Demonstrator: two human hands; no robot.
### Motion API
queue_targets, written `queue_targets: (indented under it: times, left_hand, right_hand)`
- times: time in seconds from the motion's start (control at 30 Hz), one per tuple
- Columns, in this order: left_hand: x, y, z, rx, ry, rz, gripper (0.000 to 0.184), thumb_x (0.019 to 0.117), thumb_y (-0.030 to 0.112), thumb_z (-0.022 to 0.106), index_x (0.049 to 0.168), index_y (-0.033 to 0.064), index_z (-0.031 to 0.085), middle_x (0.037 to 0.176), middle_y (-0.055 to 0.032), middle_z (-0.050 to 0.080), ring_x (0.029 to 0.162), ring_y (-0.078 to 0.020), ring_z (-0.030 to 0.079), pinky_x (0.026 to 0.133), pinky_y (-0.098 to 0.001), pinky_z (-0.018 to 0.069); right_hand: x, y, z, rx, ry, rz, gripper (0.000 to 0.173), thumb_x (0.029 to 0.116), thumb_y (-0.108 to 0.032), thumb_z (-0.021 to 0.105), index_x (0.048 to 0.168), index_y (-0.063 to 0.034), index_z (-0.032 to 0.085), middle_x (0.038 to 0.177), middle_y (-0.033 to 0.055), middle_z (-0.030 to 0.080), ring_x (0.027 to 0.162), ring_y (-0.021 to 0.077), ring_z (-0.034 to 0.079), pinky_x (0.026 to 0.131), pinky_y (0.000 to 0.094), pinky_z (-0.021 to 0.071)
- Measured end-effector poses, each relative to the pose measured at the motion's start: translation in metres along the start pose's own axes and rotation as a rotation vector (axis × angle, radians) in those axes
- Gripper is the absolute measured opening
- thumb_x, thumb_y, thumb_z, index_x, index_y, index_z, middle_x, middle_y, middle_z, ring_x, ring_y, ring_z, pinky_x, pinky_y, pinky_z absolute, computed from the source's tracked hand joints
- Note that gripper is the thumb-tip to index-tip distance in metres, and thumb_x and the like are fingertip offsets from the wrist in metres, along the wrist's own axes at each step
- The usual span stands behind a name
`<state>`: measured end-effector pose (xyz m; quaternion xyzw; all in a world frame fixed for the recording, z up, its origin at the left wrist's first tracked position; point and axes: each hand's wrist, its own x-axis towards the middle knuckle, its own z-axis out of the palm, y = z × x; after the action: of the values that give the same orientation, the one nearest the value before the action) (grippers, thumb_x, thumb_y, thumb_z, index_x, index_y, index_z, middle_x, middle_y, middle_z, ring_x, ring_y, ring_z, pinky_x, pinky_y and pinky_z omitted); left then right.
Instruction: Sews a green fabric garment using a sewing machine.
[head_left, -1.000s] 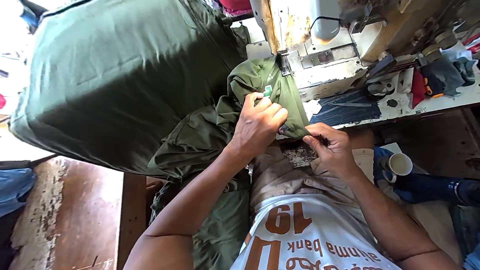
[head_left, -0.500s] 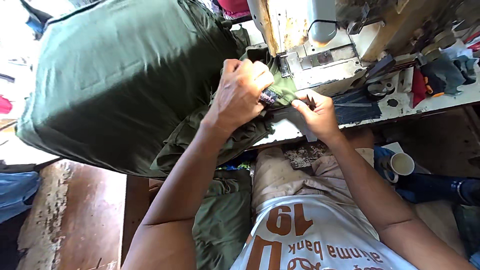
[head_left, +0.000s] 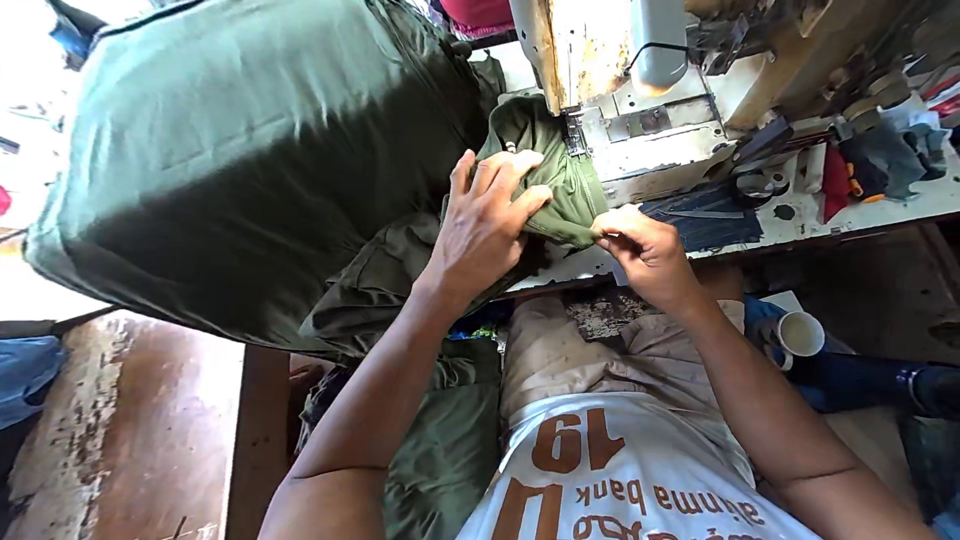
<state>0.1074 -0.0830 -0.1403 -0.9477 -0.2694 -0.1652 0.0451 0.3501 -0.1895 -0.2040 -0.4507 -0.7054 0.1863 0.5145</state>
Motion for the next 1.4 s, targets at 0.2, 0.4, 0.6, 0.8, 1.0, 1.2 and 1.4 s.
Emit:
queue_targets:
  times: [0.2,0.4,0.6,0.8,1.0,1.2,1.4]
  left_hand:
    - [0.006,0.0,0.002,0.003,0.085,-0.092,0.026,0.092,0.022,0.063,0.117,0.021,0.072,0.153,-0.0065,0.051,0.144,-0.031,0.044,0.12,-0.0604,0.0289]
    - [0.014,-0.01,-0.002,-0.01,0.125,-0.149,0.025,0.0918,0.022,0.063,0.115,0.0218,0.073,0.153,-0.005,0.05,0.141,-0.0294,0.046,0.116,-0.0537,0.034]
    - [0.015,-0.012,0.006,-0.045,0.18,-0.236,0.03,0.0887,0.017,0.062,0.116,0.0223,0.073,0.153,-0.0035,0.05,0.139,-0.0279,0.047,0.112,-0.051,0.0383]
    - [0.008,-0.002,0.011,-0.081,0.204,-0.214,0.035,0.0906,0.02,0.058,0.123,0.0238,0.071,0.155,-0.003,0.049,0.141,-0.0269,0.045,0.114,-0.0502,0.0368]
    - [0.01,-0.002,0.001,-0.269,0.356,-0.14,0.027,0.0968,0.037,0.063,0.115,0.0209,0.076,0.15,-0.0061,0.055,0.142,-0.0274,0.046,0.117,-0.0515,0.0372]
    - [0.054,-0.02,-0.014,-0.258,0.398,-0.393,0.028,0.0967,0.031,0.065,0.12,0.0173,0.071,0.151,-0.0086,0.051,0.139,-0.0232,0.048,0.112,-0.0421,0.044]
    - [0.094,-0.042,-0.011,-0.357,0.019,-0.502,0.077,0.0831,0.039,0.082,0.148,0.0134,0.05,0.154,-0.0192,0.045,0.139,-0.0348,0.048,0.111,-0.0567,0.0441]
  right_hand:
    - [0.002,-0.005,-0.001,-0.009,0.039,0.083,0.012,0.0965,-0.002,0.068,0.107,-0.0042,0.073,0.108,0.0048,0.071,0.092,0.0092,0.068,0.079,0.0256,0.0594]
    - [0.023,0.009,0.011,0.145,0.084,0.133,0.012,0.0984,-0.003,0.064,0.107,-0.0016,0.072,0.104,0.0068,0.072,0.088,0.0104,0.069,0.079,0.0268,0.0606]
    - [0.04,0.02,0.018,0.193,0.12,0.098,0.013,0.0985,-0.001,0.063,0.107,-0.0006,0.072,0.106,0.0082,0.072,0.094,0.012,0.07,0.084,0.029,0.0602]
    - [0.042,0.017,0.016,0.185,0.132,0.08,0.014,0.0985,0.0,0.063,0.109,-0.0008,0.072,0.109,0.0088,0.072,0.097,0.0131,0.07,0.087,0.0295,0.0605]
    - [0.007,-0.018,-0.016,0.016,0.156,0.142,0.034,0.0992,-0.003,0.064,0.132,-0.0085,0.068,0.129,0.0048,0.068,0.081,0.0082,0.067,0.067,0.0241,0.0588]
    - [-0.006,-0.034,-0.075,-0.168,0.258,0.047,0.026,0.1005,-0.007,0.064,0.125,-0.0019,0.069,0.125,0.009,0.071,0.088,0.0104,0.069,0.073,0.0257,0.0593]
    - [-0.003,-0.027,-0.185,-0.364,0.497,0.055,0.032,0.1033,-0.017,0.062,0.132,-0.0011,0.063,0.117,0.009,0.07,0.077,0.011,0.064,0.066,0.0285,0.0553]
